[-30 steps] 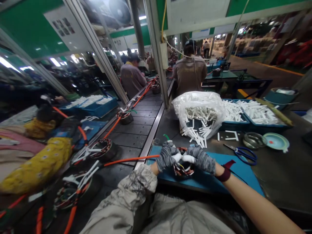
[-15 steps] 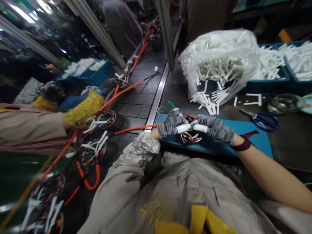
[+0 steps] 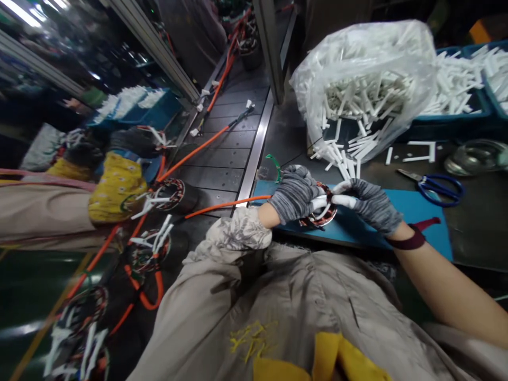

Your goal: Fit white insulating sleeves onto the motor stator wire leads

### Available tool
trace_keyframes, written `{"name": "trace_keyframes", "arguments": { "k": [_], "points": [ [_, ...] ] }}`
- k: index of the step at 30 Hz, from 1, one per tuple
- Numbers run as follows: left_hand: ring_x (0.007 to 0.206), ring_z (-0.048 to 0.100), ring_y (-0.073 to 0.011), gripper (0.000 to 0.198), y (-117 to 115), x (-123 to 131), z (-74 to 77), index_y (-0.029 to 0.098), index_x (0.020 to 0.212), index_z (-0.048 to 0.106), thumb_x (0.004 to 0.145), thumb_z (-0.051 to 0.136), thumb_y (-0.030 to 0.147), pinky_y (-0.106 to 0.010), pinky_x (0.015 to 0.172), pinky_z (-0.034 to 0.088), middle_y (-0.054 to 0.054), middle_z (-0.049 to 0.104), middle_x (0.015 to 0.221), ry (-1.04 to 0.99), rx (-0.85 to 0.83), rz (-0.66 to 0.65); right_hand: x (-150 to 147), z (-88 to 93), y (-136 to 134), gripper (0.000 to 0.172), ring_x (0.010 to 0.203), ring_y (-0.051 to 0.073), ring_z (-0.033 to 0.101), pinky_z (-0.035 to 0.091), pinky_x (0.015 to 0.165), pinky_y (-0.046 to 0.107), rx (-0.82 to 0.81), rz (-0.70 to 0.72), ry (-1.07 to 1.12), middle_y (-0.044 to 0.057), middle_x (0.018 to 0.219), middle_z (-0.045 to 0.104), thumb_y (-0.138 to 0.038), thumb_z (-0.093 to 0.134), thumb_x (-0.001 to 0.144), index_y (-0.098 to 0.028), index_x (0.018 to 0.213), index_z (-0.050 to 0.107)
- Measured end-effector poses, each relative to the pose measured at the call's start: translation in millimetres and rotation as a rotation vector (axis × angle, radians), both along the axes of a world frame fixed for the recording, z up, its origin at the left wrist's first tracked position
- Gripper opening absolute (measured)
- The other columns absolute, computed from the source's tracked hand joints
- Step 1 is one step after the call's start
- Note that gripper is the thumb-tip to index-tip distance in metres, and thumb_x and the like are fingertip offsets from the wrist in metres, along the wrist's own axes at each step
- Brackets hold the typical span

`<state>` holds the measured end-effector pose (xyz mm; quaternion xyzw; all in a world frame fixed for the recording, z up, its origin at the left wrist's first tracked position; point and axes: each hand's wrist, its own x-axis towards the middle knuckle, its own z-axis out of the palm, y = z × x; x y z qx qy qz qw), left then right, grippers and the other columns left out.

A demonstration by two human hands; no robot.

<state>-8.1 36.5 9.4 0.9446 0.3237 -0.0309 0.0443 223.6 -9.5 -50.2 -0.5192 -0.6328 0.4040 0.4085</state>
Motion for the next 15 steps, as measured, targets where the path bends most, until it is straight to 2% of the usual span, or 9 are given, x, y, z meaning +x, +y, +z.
{"name": "trace_keyframes", "arguments": {
  "k": [3,5,7,10,12,15],
  "points": [
    [0.112,0.063,-0.0329,0.046,2.9,7.8,-6.0,0.023,0.12,0.081,0.108,0.049,0.055,-0.051,0.102,0.042,-0.011,0.076,0.107,-0.027,-0.029,-0.053,-0.5,-3.5,-1.9,0.049,0.093,0.028,0.076,0.064,0.094,0.048,-0.024,-0.028,0.042,0.006,0.097,0.082,-0.07,0.086,0.079,-0.024,0.097,0.081],
    [0.109,0.065,-0.0304,0.049,5.0,0.5,-10.9,0.026,0.126,0.079,0.108,0.048,0.06,-0.05,0.106,0.042,-0.008,0.077,0.105,-0.079,-0.028,-0.06,0.4,-2.9,-6.8,0.048,0.097,0.029,0.077,0.063,0.097,0.049,-0.006,-0.014,0.048,0.007,0.102,0.082,-0.069,0.084,0.082,-0.025,0.1,0.081],
    [0.115,0.066,-0.0296,0.059,7.8,-17.9,-16.9,0.026,0.141,0.072,0.104,0.053,0.068,-0.052,0.118,0.037,-0.008,0.078,0.115,-0.18,0.028,-0.062,2.9,-1.6,-14.3,0.046,0.102,0.03,0.076,0.062,0.1,0.05,0.002,0.015,0.031,0.007,0.109,0.082,-0.067,0.081,0.087,-0.026,0.107,0.08],
    [0.136,0.061,-0.0319,0.091,15.0,-55.6,-30.8,0.022,0.157,0.059,0.09,0.063,0.084,-0.049,0.129,0.03,-0.013,0.071,0.143,-0.311,0.029,-0.202,4.1,-3.4,-26.3,0.048,0.108,0.032,0.075,0.061,0.101,0.053,0.035,0.074,-0.032,0.009,0.117,0.08,-0.064,0.081,0.089,-0.027,0.119,0.078],
    [0.148,0.054,-0.0325,0.087,20.2,-75.9,-43.9,0.024,0.157,0.06,0.091,0.065,0.08,-0.047,0.131,0.029,-0.013,0.068,0.151,-0.314,-0.007,-0.262,1.6,-9.2,-30.5,0.053,0.109,0.033,0.074,0.061,0.102,0.055,0.091,0.077,-0.045,0.01,0.118,0.078,-0.066,0.083,0.087,-0.027,0.122,0.075],
    [0.149,0.054,-0.0335,0.076,19.3,-86.1,-64.8,0.029,0.154,0.063,0.093,0.068,0.075,-0.055,0.136,0.018,-0.011,0.069,0.15,-0.301,0.062,-0.203,1.9,-22.8,-25.3,0.059,0.109,0.032,0.074,0.061,0.101,0.053,0.147,0.073,-0.083,0.009,0.118,0.077,-0.07,0.08,0.087,-0.026,0.125,0.073]
  ]
}}
